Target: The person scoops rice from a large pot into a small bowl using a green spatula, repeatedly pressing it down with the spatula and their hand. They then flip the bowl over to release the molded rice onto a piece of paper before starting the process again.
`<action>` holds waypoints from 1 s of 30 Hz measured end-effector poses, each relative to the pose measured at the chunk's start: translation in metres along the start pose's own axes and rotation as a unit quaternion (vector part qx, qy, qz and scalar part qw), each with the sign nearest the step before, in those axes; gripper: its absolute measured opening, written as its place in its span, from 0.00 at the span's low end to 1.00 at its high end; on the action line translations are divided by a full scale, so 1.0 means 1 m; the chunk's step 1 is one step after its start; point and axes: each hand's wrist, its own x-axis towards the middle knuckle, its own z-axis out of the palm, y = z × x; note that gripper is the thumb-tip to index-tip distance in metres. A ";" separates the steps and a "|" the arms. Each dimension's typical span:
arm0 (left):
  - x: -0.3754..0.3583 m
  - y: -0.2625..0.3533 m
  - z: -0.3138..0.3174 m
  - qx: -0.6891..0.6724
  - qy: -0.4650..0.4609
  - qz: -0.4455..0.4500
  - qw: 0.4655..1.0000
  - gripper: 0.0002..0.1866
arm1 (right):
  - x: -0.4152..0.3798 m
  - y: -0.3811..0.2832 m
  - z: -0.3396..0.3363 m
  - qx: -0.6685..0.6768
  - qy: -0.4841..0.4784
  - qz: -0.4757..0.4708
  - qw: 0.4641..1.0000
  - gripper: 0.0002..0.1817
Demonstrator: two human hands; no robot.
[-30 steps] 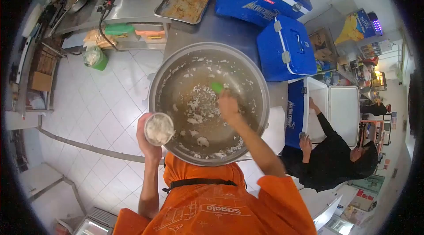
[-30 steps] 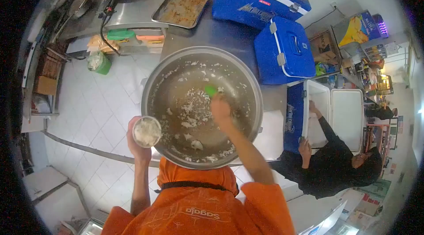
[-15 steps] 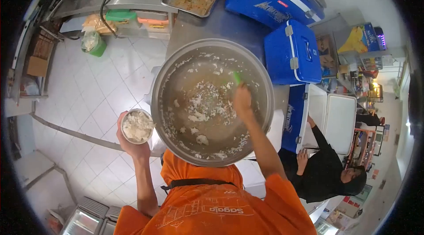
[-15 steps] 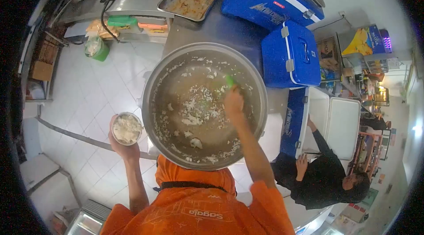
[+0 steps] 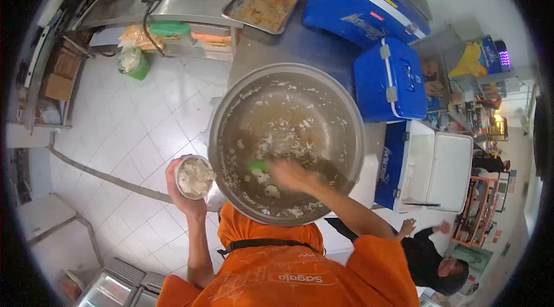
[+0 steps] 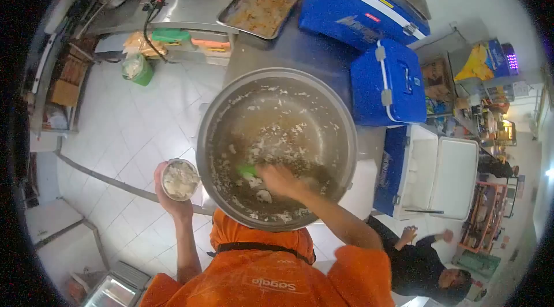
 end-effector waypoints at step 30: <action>-0.005 -0.011 0.003 0.043 -0.059 0.062 0.995 0.25 | -0.073 -0.029 -0.028 0.009 -0.306 0.311 0.900 0.10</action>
